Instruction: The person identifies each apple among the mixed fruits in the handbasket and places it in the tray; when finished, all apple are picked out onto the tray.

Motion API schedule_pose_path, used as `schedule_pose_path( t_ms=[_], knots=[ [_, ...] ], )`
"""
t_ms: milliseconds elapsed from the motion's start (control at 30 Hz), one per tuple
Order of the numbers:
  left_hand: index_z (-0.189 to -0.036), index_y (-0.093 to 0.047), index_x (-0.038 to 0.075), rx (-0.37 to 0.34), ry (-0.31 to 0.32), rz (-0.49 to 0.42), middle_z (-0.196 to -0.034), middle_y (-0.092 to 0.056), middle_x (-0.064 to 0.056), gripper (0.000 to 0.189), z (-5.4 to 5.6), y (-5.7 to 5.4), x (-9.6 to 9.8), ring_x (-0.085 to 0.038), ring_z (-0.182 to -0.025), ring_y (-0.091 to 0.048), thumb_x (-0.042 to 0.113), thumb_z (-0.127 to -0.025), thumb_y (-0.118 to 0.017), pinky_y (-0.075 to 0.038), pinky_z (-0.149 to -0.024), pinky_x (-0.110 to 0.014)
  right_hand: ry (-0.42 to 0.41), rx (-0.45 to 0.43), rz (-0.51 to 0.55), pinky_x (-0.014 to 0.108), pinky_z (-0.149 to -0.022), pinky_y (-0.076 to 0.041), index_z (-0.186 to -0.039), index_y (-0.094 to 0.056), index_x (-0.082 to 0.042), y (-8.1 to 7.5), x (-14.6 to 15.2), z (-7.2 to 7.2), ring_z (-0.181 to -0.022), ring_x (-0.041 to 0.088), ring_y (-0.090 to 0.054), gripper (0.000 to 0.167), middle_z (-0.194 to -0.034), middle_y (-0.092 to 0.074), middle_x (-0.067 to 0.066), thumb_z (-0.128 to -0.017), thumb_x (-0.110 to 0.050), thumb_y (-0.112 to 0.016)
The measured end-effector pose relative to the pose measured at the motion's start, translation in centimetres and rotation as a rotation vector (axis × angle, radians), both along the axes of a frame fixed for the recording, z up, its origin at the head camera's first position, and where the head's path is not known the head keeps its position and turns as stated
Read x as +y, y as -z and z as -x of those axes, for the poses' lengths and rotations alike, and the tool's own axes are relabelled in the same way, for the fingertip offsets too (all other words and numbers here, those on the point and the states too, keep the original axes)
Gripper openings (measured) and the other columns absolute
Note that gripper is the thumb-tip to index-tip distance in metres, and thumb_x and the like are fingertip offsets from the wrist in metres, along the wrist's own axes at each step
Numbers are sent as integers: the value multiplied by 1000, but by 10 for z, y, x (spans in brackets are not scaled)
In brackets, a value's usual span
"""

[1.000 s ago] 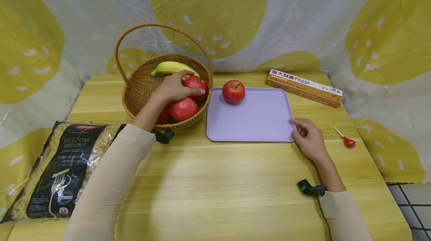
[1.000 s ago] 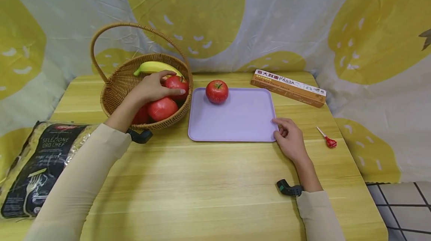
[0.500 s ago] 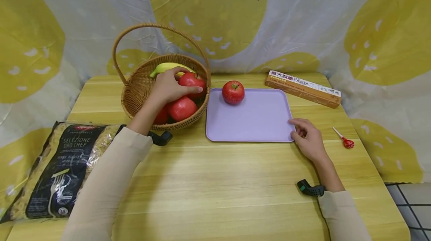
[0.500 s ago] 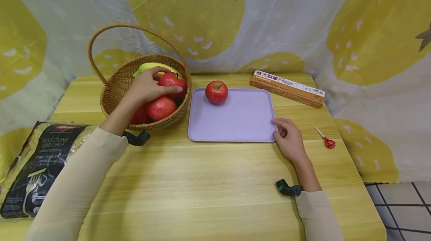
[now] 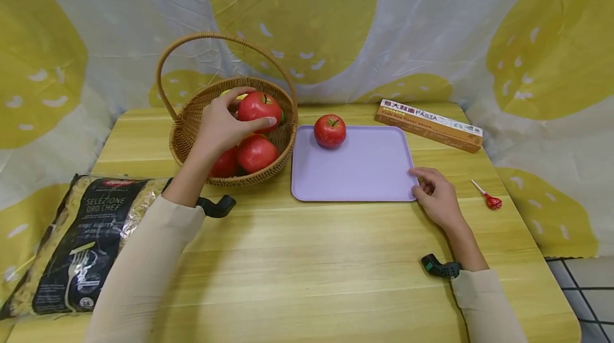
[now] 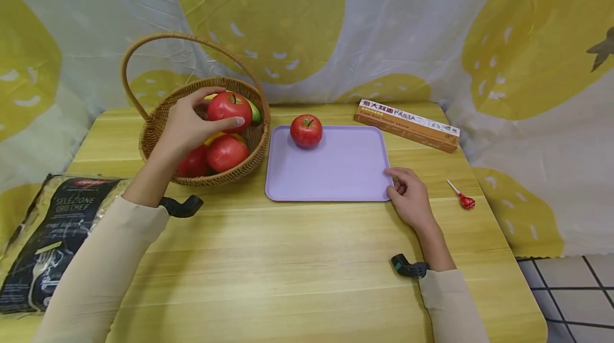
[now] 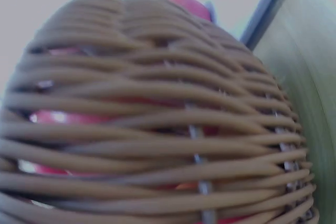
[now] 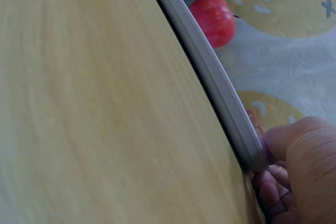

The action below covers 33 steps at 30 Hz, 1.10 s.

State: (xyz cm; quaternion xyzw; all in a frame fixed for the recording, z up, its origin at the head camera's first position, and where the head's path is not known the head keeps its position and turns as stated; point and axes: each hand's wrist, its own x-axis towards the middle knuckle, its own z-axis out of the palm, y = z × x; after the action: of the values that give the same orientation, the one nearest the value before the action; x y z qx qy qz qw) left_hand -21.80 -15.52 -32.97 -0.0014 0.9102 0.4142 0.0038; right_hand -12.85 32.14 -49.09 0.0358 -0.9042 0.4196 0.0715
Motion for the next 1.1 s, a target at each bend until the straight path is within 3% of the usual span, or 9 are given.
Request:
schedule_pose_path(
  t_ms=[300,533,767,900,1100],
  knots=[
    [-139,-57,43,73,-3,-115,-133,-65,1,82,-22,-9,4,-18,-111,-64,64,-67,-89,-56,-95,-46,1,3,16,15,-65,-39,-130,-70,-3,0,-1,0,-80,10,-48,37,-125,-63,15,-94,0,-64],
    [-135,-59,42,87,91,-260,-133,-64,3,73,-37,-16,19,-19,-111,-66,49,-71,-93,-58,-95,-45,-1,7,13,15,-65,-38,-130,-70,-3,0,0,0,-80,11,-48,37,-124,-63,16,-94,0,-64],
    [-136,-60,33,14,266,-466,-132,-62,-2,68,-38,-14,34,-21,-116,-66,28,-76,-92,-58,-96,-42,-1,4,3,15,-65,-38,-130,-70,-3,1,0,1,-80,11,-48,37,-123,-63,15,-94,0,-64],
    [-137,-60,34,4,339,-501,-132,-61,-3,68,-35,-13,47,-22,-115,-67,28,-77,-91,-60,-93,-40,3,1,-8,16,-65,-39,-131,-70,-4,0,0,1,-80,12,-49,37,-122,-62,12,-94,-1,-64],
    [-138,-60,36,-5,395,-527,-135,-61,3,67,-31,-11,72,-20,-119,-64,31,-78,-91,-59,-97,-40,6,-4,10,14,-65,-39,-131,-70,-4,0,0,0,-80,10,-48,37,-124,-62,15,-94,1,-64]
  ],
)
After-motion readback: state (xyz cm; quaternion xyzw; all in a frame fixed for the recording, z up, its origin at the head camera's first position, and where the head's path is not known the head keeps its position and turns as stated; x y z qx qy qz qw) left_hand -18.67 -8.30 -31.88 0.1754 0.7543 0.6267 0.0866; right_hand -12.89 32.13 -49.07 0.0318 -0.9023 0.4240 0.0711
